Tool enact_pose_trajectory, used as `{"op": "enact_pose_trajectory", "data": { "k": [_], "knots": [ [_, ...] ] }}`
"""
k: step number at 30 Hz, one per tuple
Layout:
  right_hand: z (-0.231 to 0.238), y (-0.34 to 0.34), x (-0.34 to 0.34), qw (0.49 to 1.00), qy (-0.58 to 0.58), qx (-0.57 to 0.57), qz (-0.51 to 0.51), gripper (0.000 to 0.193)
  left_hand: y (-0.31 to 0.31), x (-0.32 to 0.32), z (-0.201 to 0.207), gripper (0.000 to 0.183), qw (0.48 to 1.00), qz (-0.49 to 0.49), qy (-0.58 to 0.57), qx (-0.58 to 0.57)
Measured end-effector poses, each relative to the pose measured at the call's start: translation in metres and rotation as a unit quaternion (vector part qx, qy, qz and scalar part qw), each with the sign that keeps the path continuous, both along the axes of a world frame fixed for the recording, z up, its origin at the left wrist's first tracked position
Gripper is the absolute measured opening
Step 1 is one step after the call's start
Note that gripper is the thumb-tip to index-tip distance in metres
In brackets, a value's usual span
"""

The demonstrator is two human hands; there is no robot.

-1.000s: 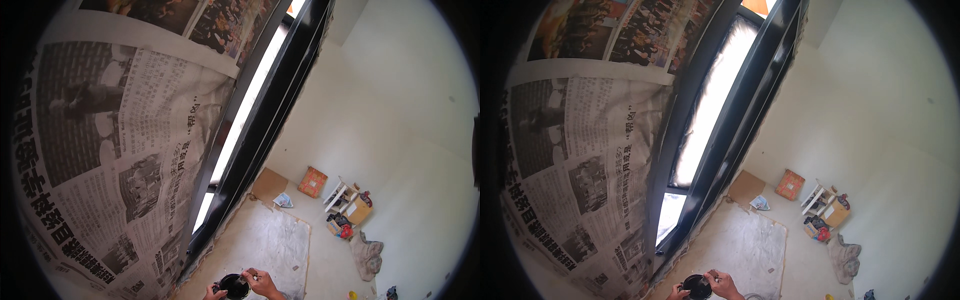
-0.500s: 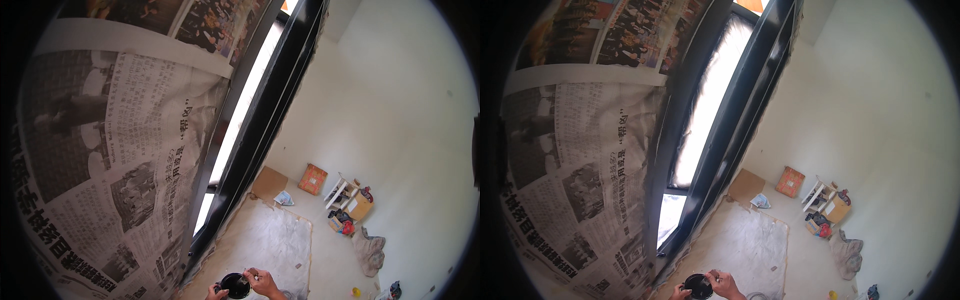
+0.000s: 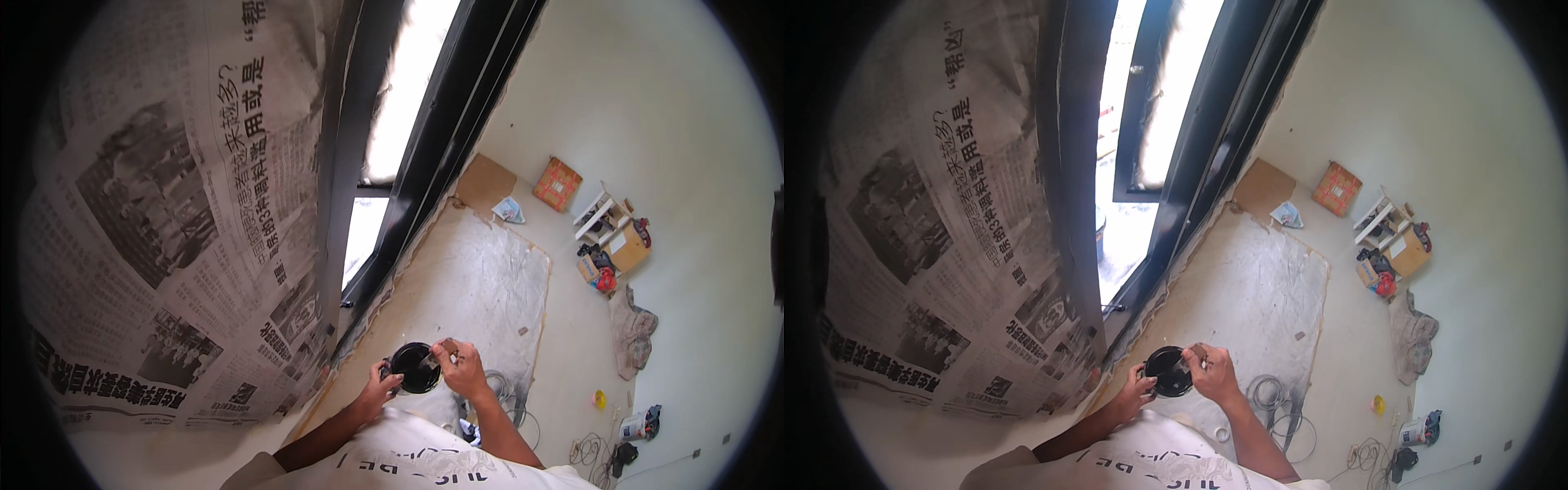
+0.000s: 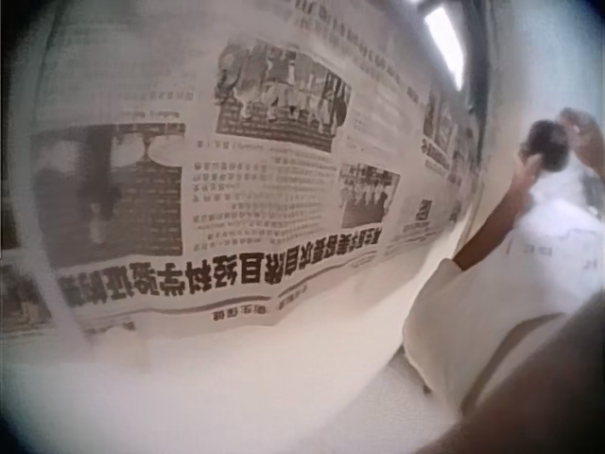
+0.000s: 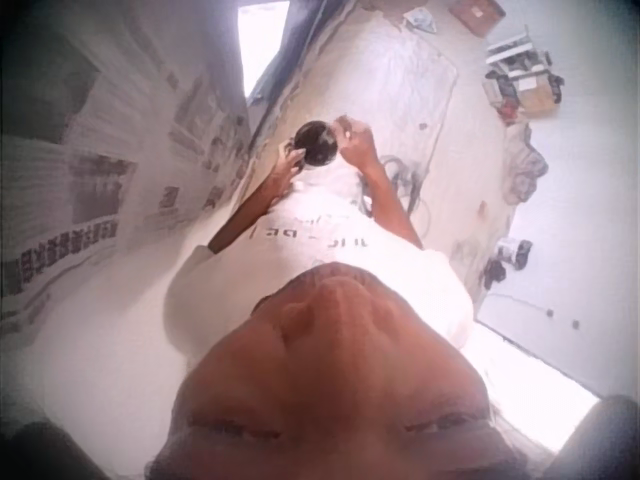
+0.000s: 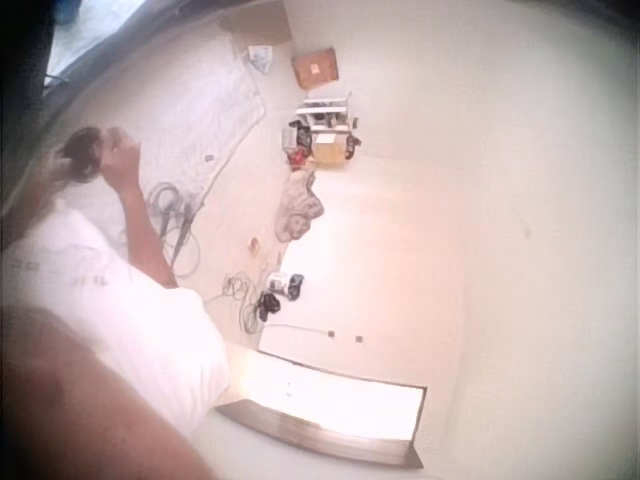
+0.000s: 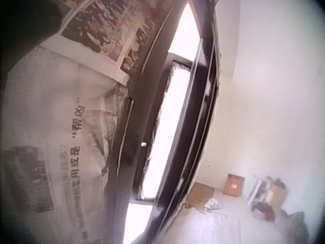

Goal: The person sits on the floor to open a paint can and pours water into it from a plastic bottle. They then stir the mixture with a stick and carry the can to a window to continue mixing.

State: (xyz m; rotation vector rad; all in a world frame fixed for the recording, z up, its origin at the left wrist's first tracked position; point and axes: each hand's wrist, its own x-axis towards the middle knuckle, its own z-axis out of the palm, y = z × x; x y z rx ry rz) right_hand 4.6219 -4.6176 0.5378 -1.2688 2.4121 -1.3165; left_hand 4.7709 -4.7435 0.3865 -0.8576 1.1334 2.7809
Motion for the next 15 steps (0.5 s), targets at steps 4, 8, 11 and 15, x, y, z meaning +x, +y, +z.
{"op": "enact_pose_trajectory", "data": {
  "k": [4,8,11,15],
  "knots": [
    [0.000,0.005,-0.003,0.997,0.060,0.018,-0.041,0.021,0.000,0.002,-0.002,0.082,1.000,-0.007,-0.009,0.001],
    [-0.001,0.006,0.005,0.995,0.057,-0.005,-0.086,0.023,0.003,0.003,-0.006,0.080,1.000,-0.018,0.000,-0.001],
    [0.000,0.007,0.013,0.998,-0.009,0.001,-0.056,0.023,0.005,0.004,-0.005,0.078,1.000,-0.011,0.002,0.011],
    [0.001,0.017,0.010,0.998,-0.010,0.048,-0.030,0.022,0.008,0.009,-0.008,0.076,1.000,-0.015,0.010,0.017]
  ]
}}
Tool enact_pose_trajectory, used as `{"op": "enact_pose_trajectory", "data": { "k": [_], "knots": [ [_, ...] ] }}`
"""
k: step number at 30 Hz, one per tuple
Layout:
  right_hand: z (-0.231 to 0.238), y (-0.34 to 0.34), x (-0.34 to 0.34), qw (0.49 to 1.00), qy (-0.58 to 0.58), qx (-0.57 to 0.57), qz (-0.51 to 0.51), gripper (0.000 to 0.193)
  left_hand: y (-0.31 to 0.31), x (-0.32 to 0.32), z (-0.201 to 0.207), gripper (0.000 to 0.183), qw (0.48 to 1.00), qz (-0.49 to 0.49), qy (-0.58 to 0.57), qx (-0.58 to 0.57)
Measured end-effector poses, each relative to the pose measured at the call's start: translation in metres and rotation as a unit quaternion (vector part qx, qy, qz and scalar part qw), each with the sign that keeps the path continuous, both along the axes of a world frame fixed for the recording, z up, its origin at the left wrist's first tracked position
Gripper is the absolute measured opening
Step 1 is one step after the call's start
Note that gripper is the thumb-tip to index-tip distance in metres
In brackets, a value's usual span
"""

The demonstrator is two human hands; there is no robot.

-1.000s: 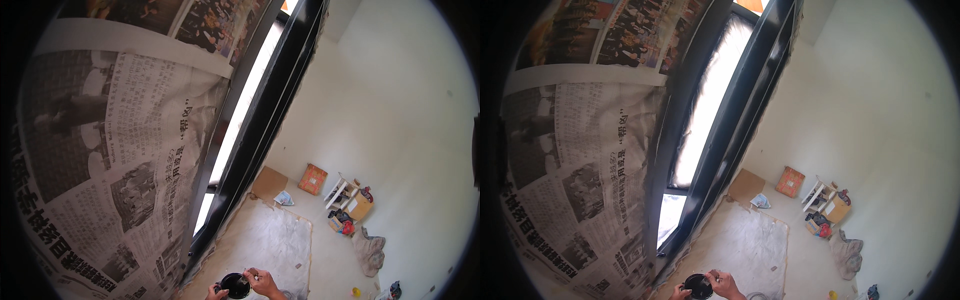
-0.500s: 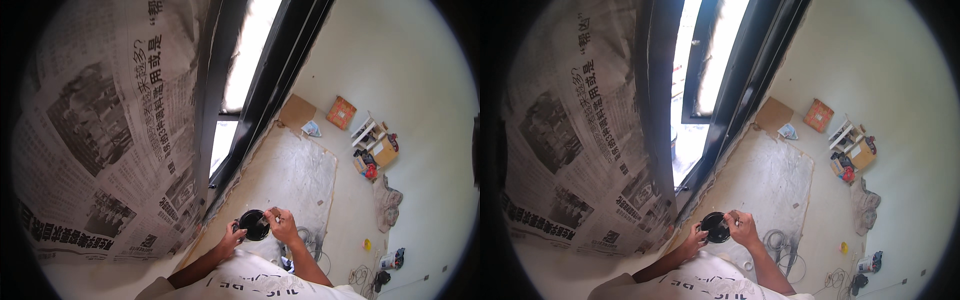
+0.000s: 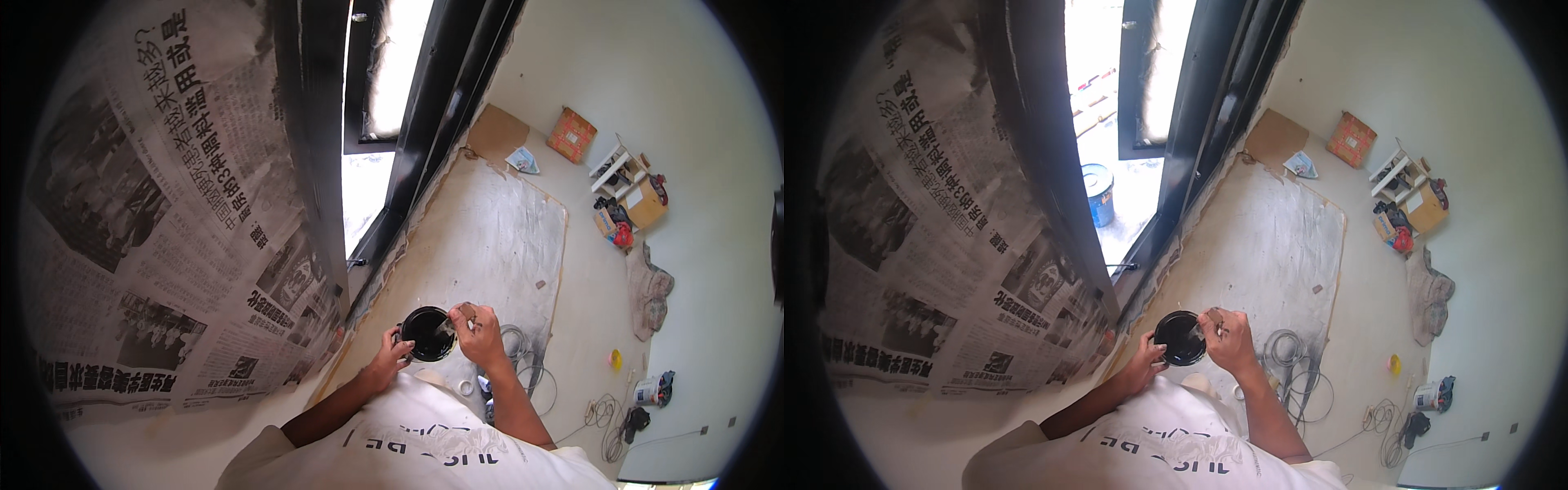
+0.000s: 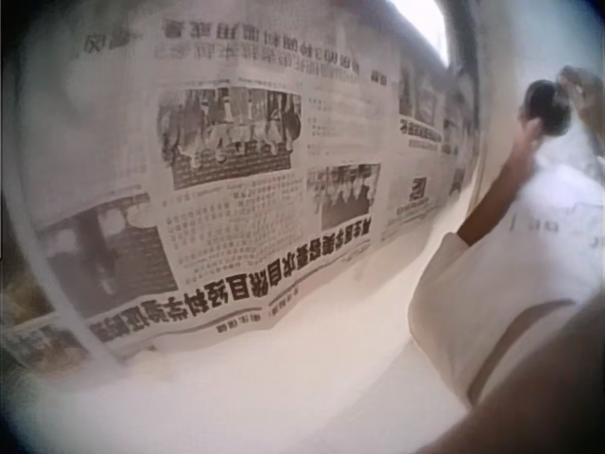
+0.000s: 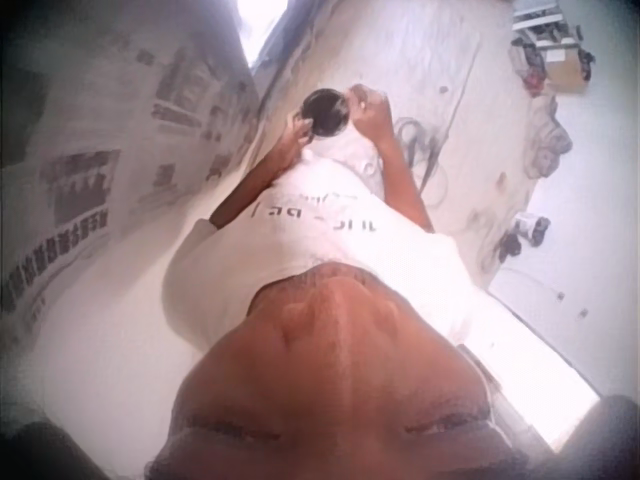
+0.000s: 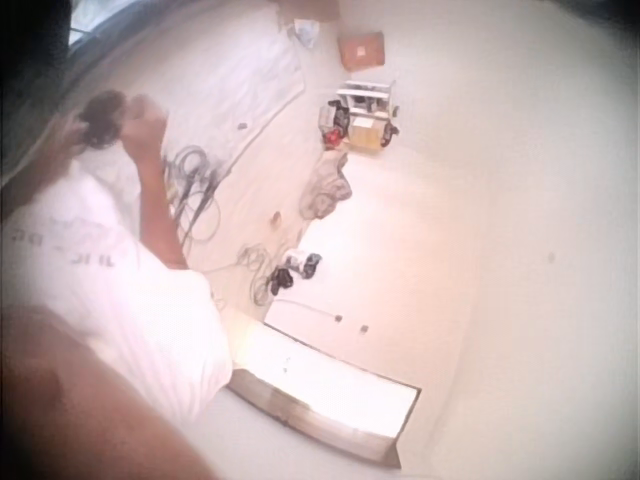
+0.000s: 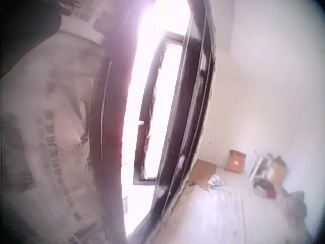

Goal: The person sits on the floor to open a paint can and pours water into it from a plastic bottle. They then stir the mixture with a stick and carry the can to a window to continue mixing.

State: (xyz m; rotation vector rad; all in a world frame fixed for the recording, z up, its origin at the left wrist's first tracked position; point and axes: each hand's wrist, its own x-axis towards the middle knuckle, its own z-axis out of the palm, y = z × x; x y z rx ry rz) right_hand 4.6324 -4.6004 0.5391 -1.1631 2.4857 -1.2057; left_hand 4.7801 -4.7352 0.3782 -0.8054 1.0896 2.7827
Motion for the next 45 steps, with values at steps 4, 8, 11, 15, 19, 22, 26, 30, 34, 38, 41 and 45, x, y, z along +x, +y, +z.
{"op": "enact_pose_trajectory", "data": {
  "k": [4,8,11,15,19,22,26,30,34,38,41,45],
  "knots": [
    [-0.002,0.003,-0.003,0.992,0.114,-0.032,-0.038,0.019,0.002,0.004,-0.003,0.077,1.000,-0.013,-0.001,0.004],
    [-0.004,-0.002,0.007,0.994,0.046,-0.085,-0.043,0.019,0.003,0.005,-0.002,0.069,1.000,-0.015,-0.005,-0.006],
    [-0.002,0.004,0.013,0.999,-0.001,-0.046,-0.016,0.019,0.002,0.006,0.000,0.068,1.000,-0.022,-0.019,-0.010],
    [-0.001,0.016,0.005,0.998,0.046,0.029,-0.017,0.019,0.002,0.010,0.005,0.068,0.999,-0.025,-0.027,-0.017],
    [-0.009,0.012,0.004,0.989,0.115,-0.068,-0.058,0.020,0.002,0.011,0.005,0.069,0.999,-0.036,-0.028,-0.016],
    [-0.012,0.006,0.012,0.989,0.082,-0.109,-0.054,0.020,0.003,0.012,0.003,0.068,0.999,-0.039,-0.023,-0.010],
    [-0.009,0.011,0.019,0.998,0.022,-0.050,-0.009,0.023,0.003,0.013,-0.003,0.067,0.999,-0.039,-0.021,-0.005],
    [-0.008,0.018,0.010,0.996,0.086,0.016,-0.030,0.026,0.002,0.015,-0.010,0.065,0.999,-0.032,-0.031,0.003],
    [-0.013,0.013,0.009,0.986,0.126,-0.081,-0.074,0.022,0.000,0.013,-0.013,0.059,0.999,-0.032,-0.032,0.009],
    [-0.014,0.008,0.019,0.996,0.032,-0.082,-0.023,0.020,-0.005,0.011,-0.011,0.063,0.999,-0.031,-0.013,0.019],
    [-0.012,0.010,0.018,0.999,0.004,-0.033,0.003,0.018,-0.008,0.011,-0.011,0.063,0.999,-0.028,-0.020,0.024],
    [-0.013,0.014,0.008,0.994,0.092,0.022,-0.051,0.017,-0.010,0.010,-0.013,0.057,0.999,-0.031,-0.029,0.020]
  ]
}}
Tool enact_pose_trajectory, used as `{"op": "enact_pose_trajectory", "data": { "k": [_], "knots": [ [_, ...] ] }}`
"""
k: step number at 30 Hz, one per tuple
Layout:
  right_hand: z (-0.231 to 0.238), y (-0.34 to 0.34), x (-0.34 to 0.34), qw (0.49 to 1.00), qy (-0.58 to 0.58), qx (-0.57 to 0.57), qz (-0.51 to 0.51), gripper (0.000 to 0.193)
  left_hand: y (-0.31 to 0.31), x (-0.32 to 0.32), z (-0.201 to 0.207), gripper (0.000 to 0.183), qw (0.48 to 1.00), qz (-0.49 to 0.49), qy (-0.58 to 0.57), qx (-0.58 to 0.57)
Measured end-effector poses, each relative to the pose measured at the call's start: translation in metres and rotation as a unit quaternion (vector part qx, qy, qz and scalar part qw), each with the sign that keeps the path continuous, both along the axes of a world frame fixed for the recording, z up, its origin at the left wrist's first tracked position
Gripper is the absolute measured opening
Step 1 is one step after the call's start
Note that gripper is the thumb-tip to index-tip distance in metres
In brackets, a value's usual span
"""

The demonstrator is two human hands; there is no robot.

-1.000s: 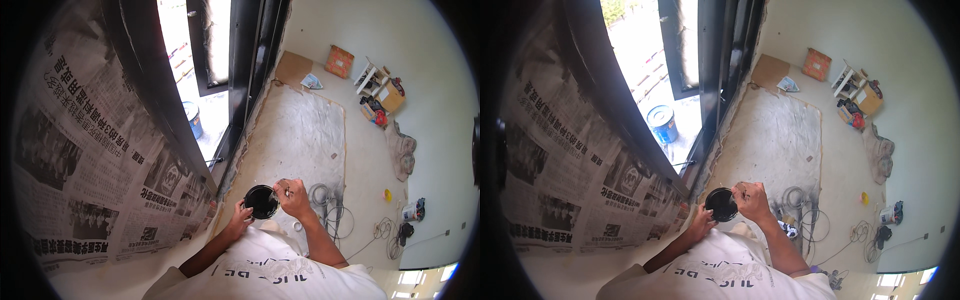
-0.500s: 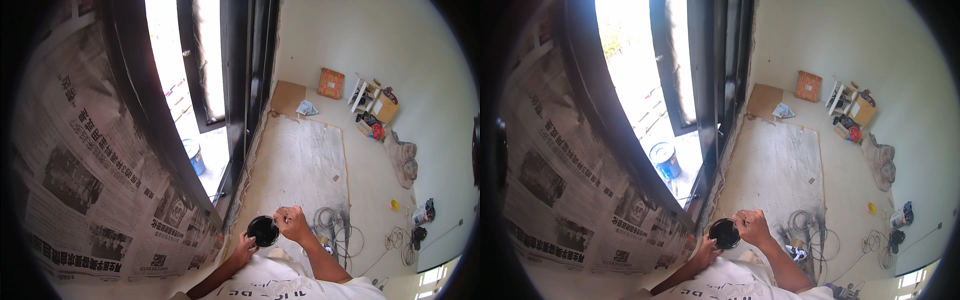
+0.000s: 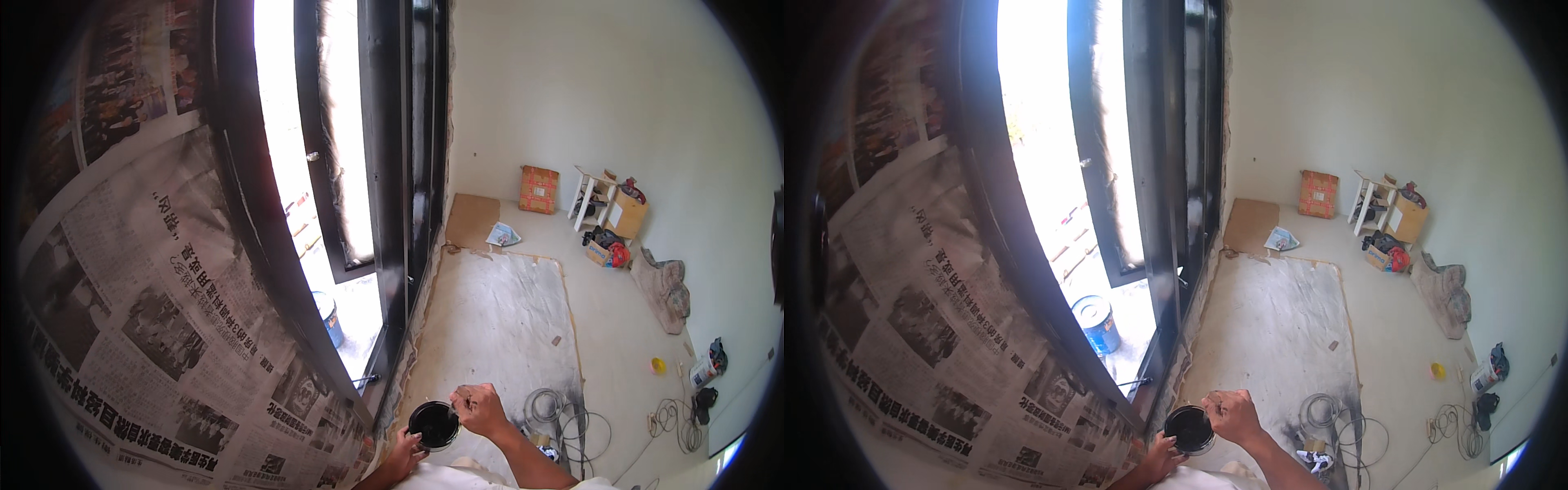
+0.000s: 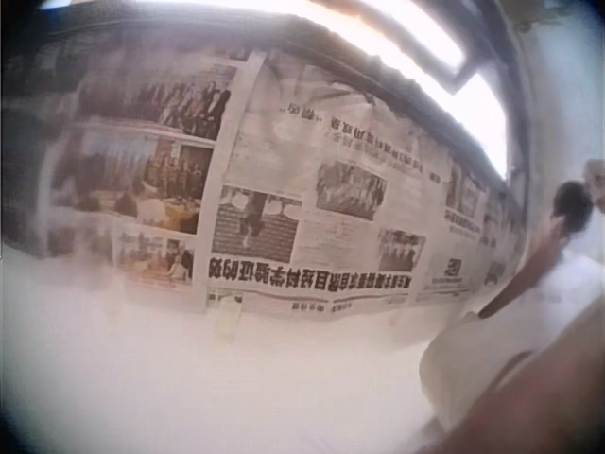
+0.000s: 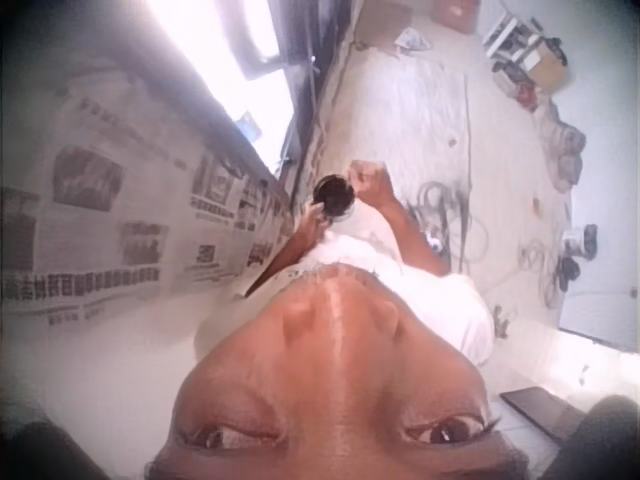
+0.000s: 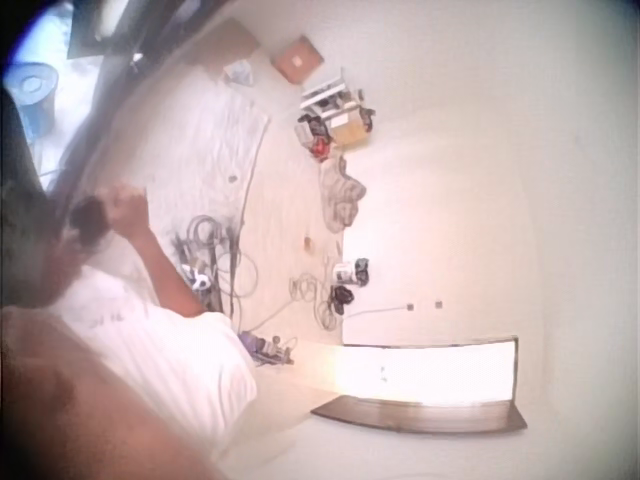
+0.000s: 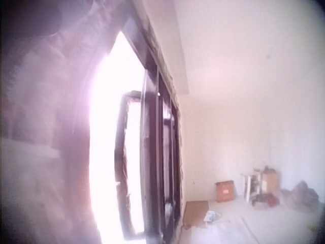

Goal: The person sits on the floor to open a paint can and pours water into it from a plastic bottle. They then stir the mixture with a stick and carry the can to a window to continue mixing.

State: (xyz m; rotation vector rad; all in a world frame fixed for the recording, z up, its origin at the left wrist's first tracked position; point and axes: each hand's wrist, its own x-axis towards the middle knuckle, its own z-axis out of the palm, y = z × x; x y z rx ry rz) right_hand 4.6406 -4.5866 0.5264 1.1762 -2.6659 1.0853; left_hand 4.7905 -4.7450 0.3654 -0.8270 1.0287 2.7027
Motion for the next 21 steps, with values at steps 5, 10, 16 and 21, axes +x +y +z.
{"op": "enact_pose_trajectory", "data": {
  "k": [5,10,16,21],
  "knots": [
    [-0.005,-0.010,0.006,0.994,0.024,-0.109,-0.001,0.016,0.000,-0.002,0.003,0.063,1.000,0.004,-0.003,-0.004],
    [-0.003,-0.006,0.010,0.994,-0.059,-0.073,0.055,0.018,-0.002,-0.004,0.019,0.039,0.999,-0.025,0.037,-0.002],
    [0.000,-0.008,-0.007,0.988,0.109,-0.109,0.007,0.021,0.006,-0.004,0.022,0.032,0.999,0.026,0.042,0.021],
    [0.001,-0.015,0.004,0.989,0.032,-0.140,0.031,0.019,0.008,-0.008,0.016,0.062,0.999,0.013,-0.033,-0.020]
  ]
}}
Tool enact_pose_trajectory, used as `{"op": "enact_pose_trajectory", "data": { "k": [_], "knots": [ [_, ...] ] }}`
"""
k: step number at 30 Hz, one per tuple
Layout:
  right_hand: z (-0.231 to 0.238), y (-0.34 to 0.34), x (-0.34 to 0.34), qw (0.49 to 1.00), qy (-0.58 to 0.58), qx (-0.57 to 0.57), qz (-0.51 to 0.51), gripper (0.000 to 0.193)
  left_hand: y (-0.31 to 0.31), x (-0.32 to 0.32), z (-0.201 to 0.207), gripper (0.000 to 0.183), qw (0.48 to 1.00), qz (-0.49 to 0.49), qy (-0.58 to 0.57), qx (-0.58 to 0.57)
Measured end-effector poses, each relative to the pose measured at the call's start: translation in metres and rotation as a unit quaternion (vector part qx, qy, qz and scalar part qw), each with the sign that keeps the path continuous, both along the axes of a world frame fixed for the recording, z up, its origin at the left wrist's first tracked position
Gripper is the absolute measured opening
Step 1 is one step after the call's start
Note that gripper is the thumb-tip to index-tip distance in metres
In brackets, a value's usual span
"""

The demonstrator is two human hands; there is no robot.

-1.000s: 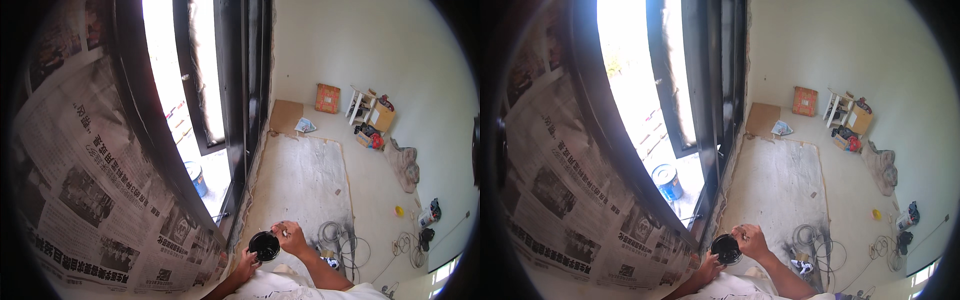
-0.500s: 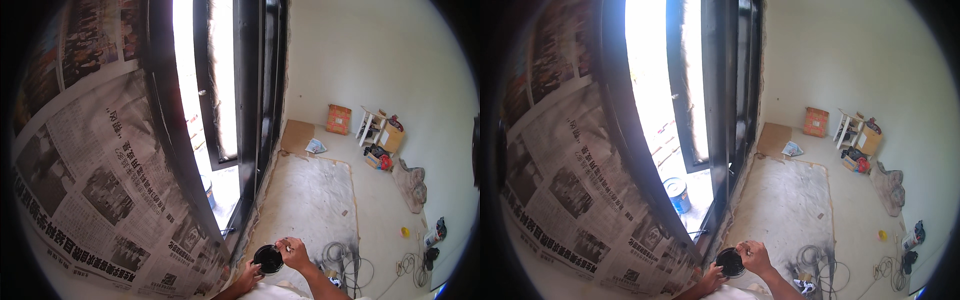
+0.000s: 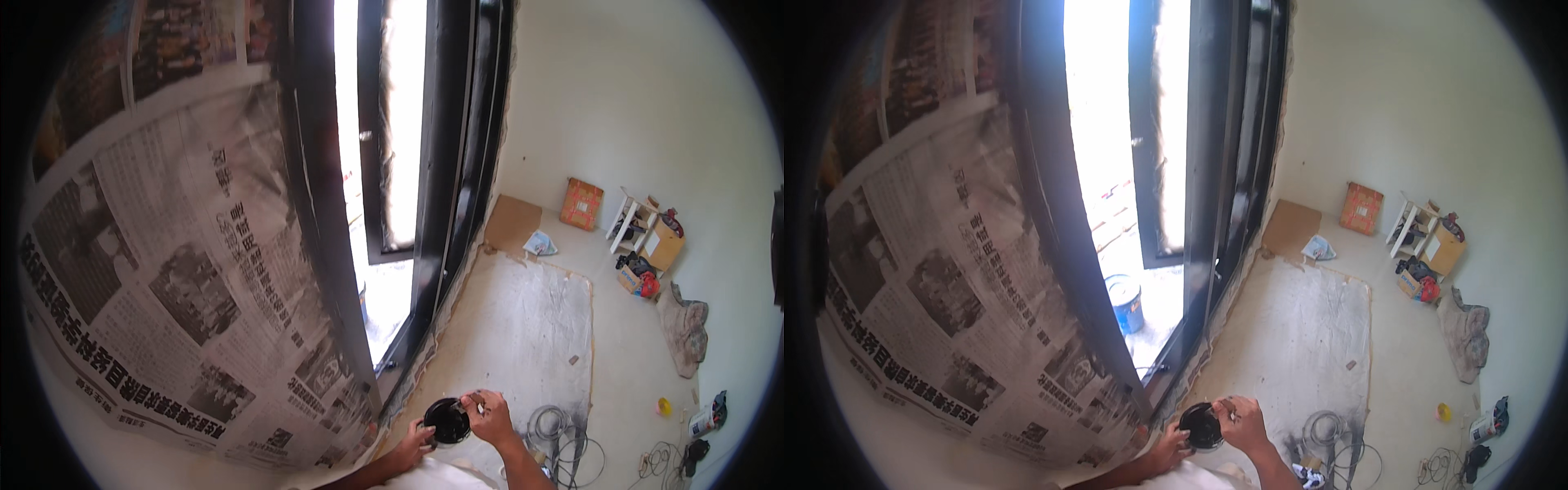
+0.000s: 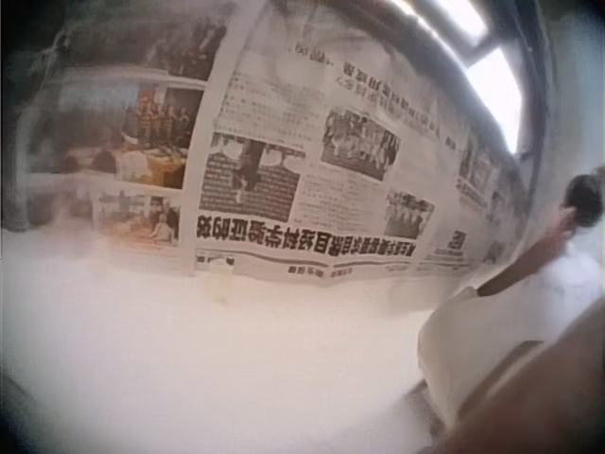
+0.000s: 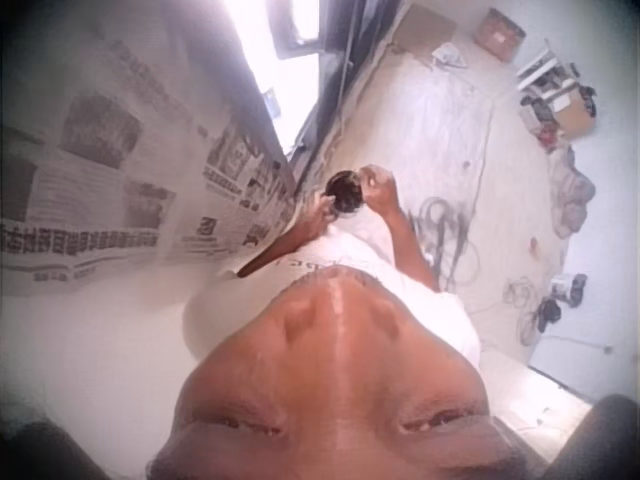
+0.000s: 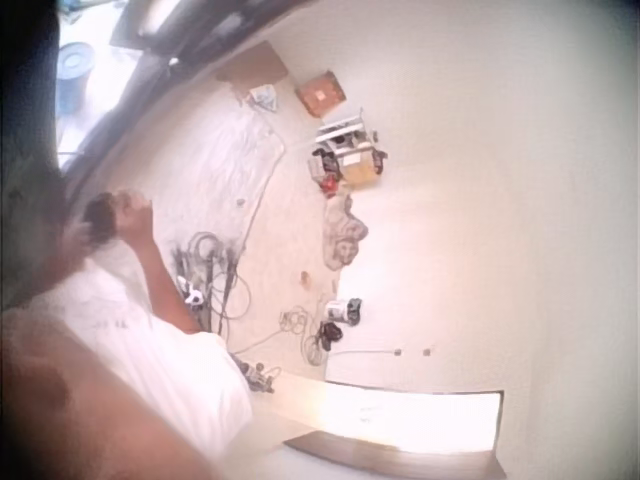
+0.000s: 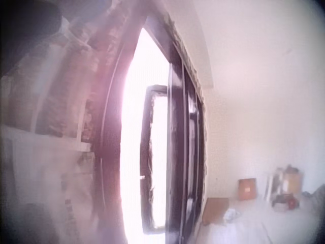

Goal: The person sits on the floor to open a paint can and pours water into it from a plastic bottle. They then stir the mixture with a stick and carry the can to a window to continue mixing.

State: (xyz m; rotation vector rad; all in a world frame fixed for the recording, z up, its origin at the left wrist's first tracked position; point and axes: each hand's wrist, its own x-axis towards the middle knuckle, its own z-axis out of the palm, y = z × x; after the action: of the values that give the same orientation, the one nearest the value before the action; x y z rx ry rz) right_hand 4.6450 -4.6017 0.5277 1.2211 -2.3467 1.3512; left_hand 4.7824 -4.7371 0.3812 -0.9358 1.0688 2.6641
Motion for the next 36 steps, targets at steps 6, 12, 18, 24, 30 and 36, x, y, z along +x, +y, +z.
{"op": "enact_pose_trajectory", "data": {
  "k": [6,12,18,24,30,36],
  "knots": [
    [0.006,0.013,-0.008,0.997,-0.035,0.066,0.015,0.021,0.004,0.008,-0.003,0.064,0.999,-0.017,0.040,-0.021],
    [-0.006,0.015,-0.004,0.995,-0.065,0.049,-0.055,0.022,0.008,0.005,-0.005,0.079,0.998,-0.034,0.051,-0.013],
    [-0.021,0.047,0.000,0.950,-0.259,0.137,-0.103,0.030,0.020,0.003,-0.009,0.082,0.997,-0.075,0.024,-0.014],
    [-0.084,0.114,0.005,0.927,-0.350,0.057,-0.120,0.059,0.040,-0.018,-0.002,0.086,0.988,-0.151,0.003,-0.044],
    [-0.143,0.193,0.016,0.679,-0.719,-0.134,-0.073,0.080,0.080,-0.058,0.012,0.084,0.957,-0.276,0.045,-0.081],
    [-0.157,0.278,0.034,0.649,-0.707,-0.268,-0.087,0.094,0.155,-0.092,-0.010,0.086,0.895,-0.401,0.107,-0.162]
  ]
}}
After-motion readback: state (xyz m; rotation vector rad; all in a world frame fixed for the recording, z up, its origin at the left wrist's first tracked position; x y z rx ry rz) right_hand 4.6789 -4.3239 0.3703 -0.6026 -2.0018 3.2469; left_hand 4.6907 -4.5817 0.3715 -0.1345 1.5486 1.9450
